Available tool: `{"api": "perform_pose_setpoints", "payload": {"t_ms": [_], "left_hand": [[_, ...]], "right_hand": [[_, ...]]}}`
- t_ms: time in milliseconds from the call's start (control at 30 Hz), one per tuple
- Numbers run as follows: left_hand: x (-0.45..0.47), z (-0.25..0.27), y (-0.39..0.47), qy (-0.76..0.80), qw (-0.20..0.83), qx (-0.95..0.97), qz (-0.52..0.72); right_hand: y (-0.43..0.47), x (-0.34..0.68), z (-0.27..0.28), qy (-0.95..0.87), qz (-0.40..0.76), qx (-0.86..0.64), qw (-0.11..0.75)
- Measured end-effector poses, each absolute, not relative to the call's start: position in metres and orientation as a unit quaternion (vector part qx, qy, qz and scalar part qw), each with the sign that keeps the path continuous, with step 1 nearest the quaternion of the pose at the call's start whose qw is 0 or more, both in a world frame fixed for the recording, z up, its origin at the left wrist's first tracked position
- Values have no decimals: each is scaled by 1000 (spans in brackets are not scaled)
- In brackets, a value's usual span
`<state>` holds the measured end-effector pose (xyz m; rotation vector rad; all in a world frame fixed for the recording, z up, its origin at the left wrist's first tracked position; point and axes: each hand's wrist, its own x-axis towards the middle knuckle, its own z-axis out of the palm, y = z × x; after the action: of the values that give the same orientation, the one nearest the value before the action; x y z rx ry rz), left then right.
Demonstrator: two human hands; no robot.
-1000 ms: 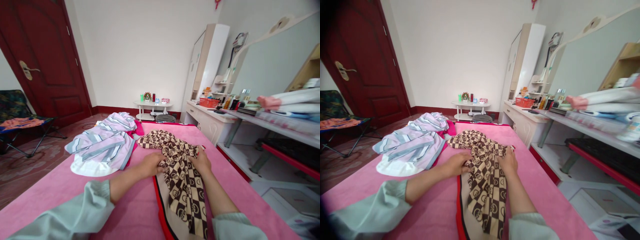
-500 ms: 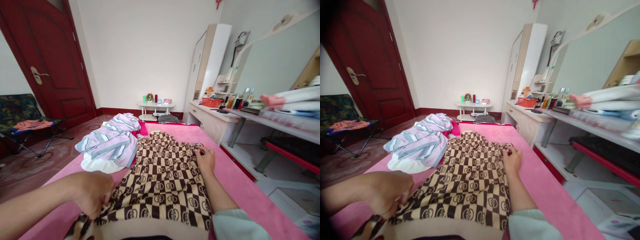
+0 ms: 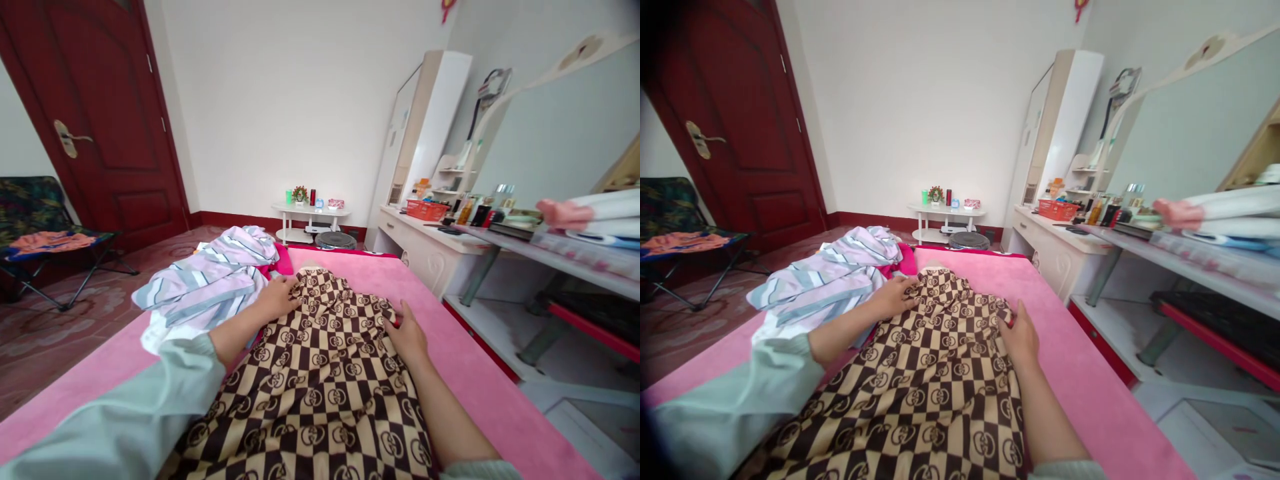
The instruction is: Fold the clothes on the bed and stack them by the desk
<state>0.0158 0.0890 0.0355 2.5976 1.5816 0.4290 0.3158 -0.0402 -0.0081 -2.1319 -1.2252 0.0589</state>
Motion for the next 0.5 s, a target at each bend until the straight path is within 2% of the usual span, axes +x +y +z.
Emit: {"api": "perform_pose_setpoints", "payload": {"t_ms": [133,267,367,500], "left_hand": [[39,-1,85,549,11,821,158],[33,-13,87,536,-7,822,194],[26,-13,92,510,24,830,222],[22,-9,96,491,64,827,266]], "right_hand": [[-43,313,-2,-516,46,-812,267],[-46,285,16,-506,9,-799,325],[-55,236,36,-615,-6,-710,343],[-79,164,53,-784,118,-575,200]]}}
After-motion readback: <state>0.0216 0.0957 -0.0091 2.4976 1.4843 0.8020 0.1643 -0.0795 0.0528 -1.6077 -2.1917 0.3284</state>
